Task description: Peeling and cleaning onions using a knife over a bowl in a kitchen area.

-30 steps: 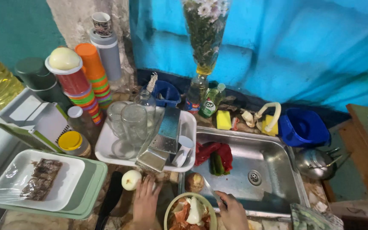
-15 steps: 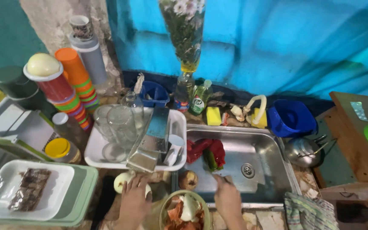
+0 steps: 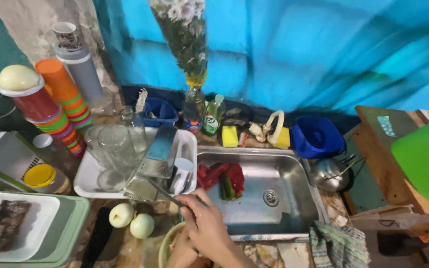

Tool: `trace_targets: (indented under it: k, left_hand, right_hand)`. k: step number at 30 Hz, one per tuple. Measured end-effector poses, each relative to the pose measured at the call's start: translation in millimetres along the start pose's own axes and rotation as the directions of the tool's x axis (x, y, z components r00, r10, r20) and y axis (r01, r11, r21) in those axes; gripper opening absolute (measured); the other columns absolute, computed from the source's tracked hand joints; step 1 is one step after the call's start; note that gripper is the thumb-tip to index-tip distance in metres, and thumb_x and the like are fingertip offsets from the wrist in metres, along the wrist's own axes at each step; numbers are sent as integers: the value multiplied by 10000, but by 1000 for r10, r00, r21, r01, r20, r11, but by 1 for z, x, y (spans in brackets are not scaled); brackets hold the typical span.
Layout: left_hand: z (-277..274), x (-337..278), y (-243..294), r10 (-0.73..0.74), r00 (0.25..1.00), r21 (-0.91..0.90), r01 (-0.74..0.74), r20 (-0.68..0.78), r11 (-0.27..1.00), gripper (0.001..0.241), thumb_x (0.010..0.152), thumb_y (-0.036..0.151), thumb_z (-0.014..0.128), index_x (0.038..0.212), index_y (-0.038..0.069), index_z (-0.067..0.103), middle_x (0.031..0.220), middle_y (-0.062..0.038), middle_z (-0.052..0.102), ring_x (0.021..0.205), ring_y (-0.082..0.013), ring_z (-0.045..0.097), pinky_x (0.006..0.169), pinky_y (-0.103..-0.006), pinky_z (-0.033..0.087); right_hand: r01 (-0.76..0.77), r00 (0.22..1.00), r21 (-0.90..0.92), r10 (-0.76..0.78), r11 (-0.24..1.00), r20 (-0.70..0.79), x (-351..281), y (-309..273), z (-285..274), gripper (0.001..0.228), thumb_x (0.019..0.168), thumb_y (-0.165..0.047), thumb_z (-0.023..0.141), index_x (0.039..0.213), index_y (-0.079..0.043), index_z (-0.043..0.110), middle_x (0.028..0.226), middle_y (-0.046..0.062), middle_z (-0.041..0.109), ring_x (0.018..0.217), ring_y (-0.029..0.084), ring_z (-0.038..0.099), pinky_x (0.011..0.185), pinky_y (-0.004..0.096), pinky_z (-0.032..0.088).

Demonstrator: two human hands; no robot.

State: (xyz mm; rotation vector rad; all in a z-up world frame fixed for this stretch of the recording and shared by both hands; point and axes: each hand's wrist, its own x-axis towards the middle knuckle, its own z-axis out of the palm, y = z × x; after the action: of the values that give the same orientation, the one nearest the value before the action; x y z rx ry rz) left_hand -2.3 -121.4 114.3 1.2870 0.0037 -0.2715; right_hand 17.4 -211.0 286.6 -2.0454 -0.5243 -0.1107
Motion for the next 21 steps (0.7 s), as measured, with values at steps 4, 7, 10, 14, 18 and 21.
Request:
trace_targets:
  k: [4,7,10,14,18,21]
  left_hand:
    - [-17,37,-84,163,965,338,-87,-204,937,448,906,190,611,1338,77,569,1248,-104,692,1166,-212,659,977,-340,508]
    - [-7,48,-55,166,972,-47,-176,-169,983,419,822,83,753,1216,40,618,1144,-127,735,1030,-209,697,875,-339,561]
    - [-7,37,-37,-52,939,-130,8,-339,991,255,898,126,715,1127,21,672,990,-159,796,853,-223,730,725,-332,529]
    - [-15,34,-62,124,947,-28,-139,-297,990,186,906,110,740,1054,11,683,916,-88,770,806,-149,620,736,-285,502]
    - [-14,41,-51,179,927,6,-188,-329,982,143,935,129,690,1016,10,690,909,-37,754,883,-107,674,813,-241,526]
    - [-21,49,-83,82,928,-37,-102,-364,994,172,913,96,733,1047,11,669,890,-89,752,796,-135,599,705,-282,453]
  right_hand:
    - [53,993,17,-54,998,105,11,6,-40,319,929,-92,676,1247,-63,667,1103,144,664,1004,329,685,849,373,539]
    - [-107,970,249,46,963,239,8,64,-81,367,943,-171,694,1301,-93,671,1149,152,702,1075,304,694,915,371,547]
    - [-429,874,698,69,574,481,-10,145,-113,423,1025,-296,672,1377,-63,677,1140,185,719,1084,328,690,944,431,548]
    - [-367,896,428,191,826,401,-43,189,-108,528,971,-391,711,1380,-60,666,1184,174,697,1112,320,655,934,445,525]
    - [-318,884,-150,350,936,310,-22,163,-134,535,879,-407,740,1317,-107,675,1193,131,736,1116,264,673,927,388,531]
    - [-504,753,92,385,859,534,-11,153,-134,462,920,-384,690,1287,-104,706,1165,81,770,1053,237,702,927,357,548]
